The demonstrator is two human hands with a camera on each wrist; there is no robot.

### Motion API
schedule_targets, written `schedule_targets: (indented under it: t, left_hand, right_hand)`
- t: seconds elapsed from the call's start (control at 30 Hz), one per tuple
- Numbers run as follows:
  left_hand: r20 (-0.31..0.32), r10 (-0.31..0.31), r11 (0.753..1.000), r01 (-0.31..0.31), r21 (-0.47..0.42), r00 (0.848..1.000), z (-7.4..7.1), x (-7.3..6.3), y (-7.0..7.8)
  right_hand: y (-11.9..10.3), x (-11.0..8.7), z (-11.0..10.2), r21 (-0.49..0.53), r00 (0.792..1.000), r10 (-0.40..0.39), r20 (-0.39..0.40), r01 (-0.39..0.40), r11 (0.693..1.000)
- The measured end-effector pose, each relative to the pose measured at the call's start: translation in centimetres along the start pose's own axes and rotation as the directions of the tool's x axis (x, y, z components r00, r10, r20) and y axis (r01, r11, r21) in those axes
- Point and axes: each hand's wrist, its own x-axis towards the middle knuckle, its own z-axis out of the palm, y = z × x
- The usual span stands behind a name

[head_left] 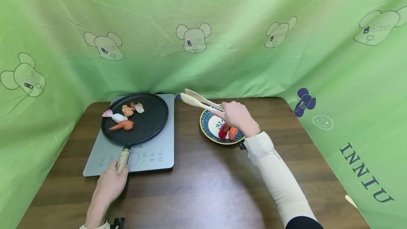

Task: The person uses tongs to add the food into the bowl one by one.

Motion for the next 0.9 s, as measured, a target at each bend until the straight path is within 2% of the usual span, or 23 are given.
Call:
schedule_targets:
  t: [0.2,0.4,0.53,0.63,0.77,0.9]
  left_hand:
    - [0.017,-0.013,1.0,0.012,0.011,1.0,0.0,0.0,0.2]
    - [0.036,-0.034,0.999,0.034,-0.001,0.999,-0.1,-0.2,0.4]
    - [0.036,-0.025,1.0,0.025,-0.004,0.999,0.0,-0.2,0.3]
    - [0.029,-0.02,1.0,0.02,0.002,0.999,0.0,-0.1,0.3]
    - [0.027,-0.017,1.0,0.017,-0.001,0.999,-0.1,-0.1,0.3]
    - [0.033,-0.018,1.0,0.017,0.005,0.999,-0.1,-0.1,0.2]
  right_hand:
    - [4.6,-3.8,0.8,0.037,0.998,0.045,-0.044,-0.043,0.998]
    - [8.6,-7.3,2.0,0.012,0.995,0.053,-0.082,-0.052,0.999]
    - [11.2,-9.4,2.4,-0.025,0.995,-0.005,-0.102,0.003,1.0]
    - [13.1,-10.6,2.0,-0.102,0.989,-0.076,-0.126,0.063,0.993]
    - [15.4,-11.7,1.1,-0.239,0.977,-0.159,-0.143,0.121,0.963]
    - [16.9,-12.2,0.4,-0.322,0.965,-0.213,-0.153,0.155,0.934]
